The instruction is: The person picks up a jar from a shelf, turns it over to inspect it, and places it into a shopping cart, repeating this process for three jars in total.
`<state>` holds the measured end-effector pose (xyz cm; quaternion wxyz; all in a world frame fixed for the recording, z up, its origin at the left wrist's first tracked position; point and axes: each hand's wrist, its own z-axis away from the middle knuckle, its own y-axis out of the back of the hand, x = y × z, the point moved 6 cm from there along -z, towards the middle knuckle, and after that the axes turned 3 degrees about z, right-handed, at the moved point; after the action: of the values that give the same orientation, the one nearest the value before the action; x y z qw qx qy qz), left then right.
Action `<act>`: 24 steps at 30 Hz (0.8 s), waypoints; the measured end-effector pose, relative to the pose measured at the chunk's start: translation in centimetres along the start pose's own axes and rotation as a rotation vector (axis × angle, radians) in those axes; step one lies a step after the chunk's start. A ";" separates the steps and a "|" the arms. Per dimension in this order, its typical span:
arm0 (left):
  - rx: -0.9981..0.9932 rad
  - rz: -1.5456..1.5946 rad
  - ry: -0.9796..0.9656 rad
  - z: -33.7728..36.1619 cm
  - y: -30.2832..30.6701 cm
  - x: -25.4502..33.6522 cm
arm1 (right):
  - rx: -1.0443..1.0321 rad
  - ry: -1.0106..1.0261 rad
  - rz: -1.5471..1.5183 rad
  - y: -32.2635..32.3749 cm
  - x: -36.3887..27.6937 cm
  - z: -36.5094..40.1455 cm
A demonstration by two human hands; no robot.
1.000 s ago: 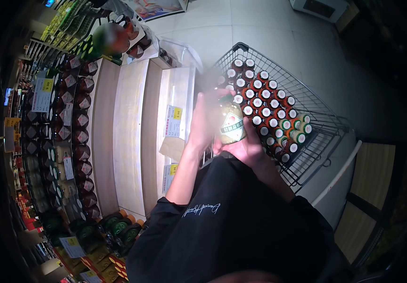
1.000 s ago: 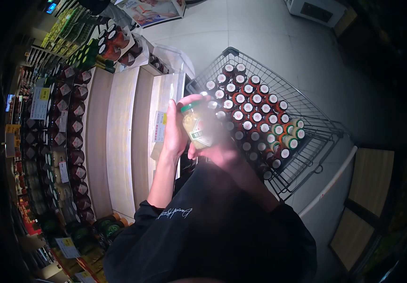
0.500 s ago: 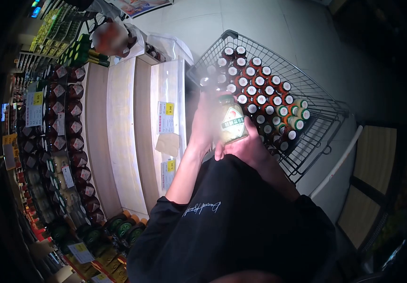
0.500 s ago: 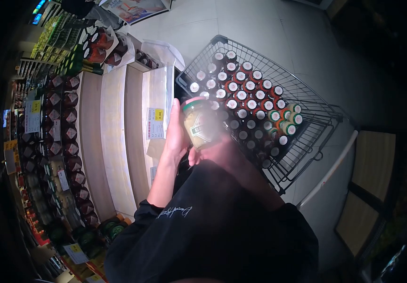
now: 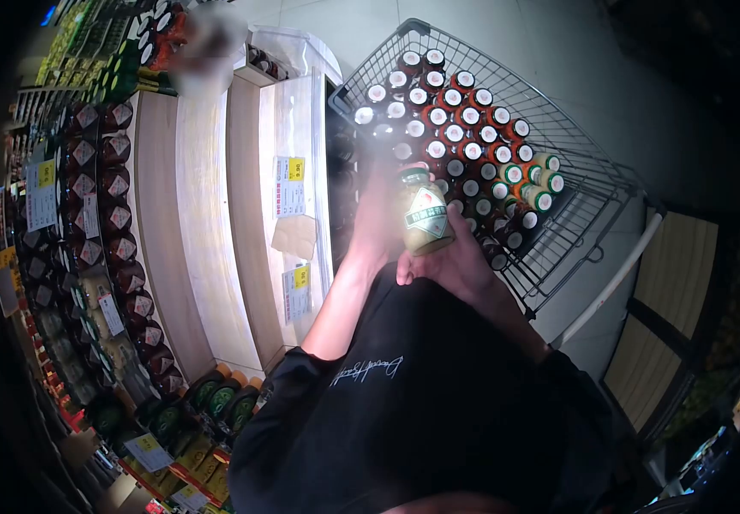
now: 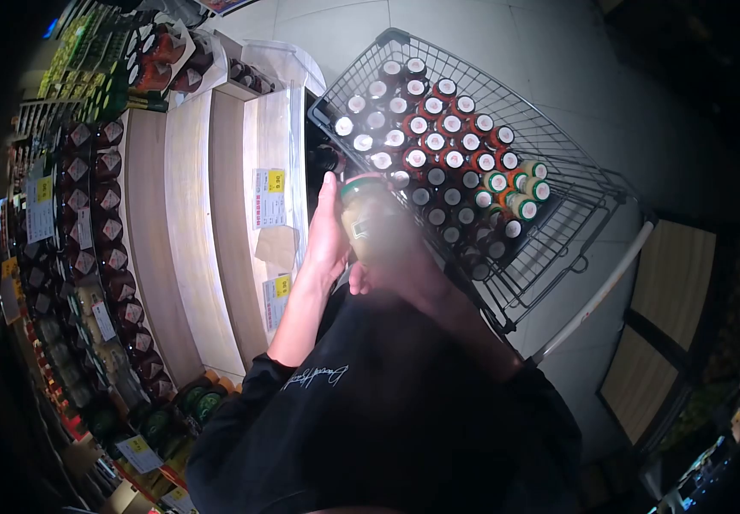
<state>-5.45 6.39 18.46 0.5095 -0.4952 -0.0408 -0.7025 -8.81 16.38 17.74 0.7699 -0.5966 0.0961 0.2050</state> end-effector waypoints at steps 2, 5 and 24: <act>-0.002 0.000 -0.051 0.1 0.0 0.3 | -0.040 0.000 -0.005 0.0 0.1 -0.2; -0.049 0.079 0.005 0.3 -0.2 0.6 | -0.102 0.015 -0.013 -0.2 0.0 -0.4; -0.038 0.048 -0.005 0.0 -1.5 0.9 | 0.233 0.112 0.563 1.3 -1.5 0.5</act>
<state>-6.59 6.52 19.75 0.5167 -0.5073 -0.0170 -0.6895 -10.77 16.85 17.38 0.7396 -0.4646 0.3228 0.3647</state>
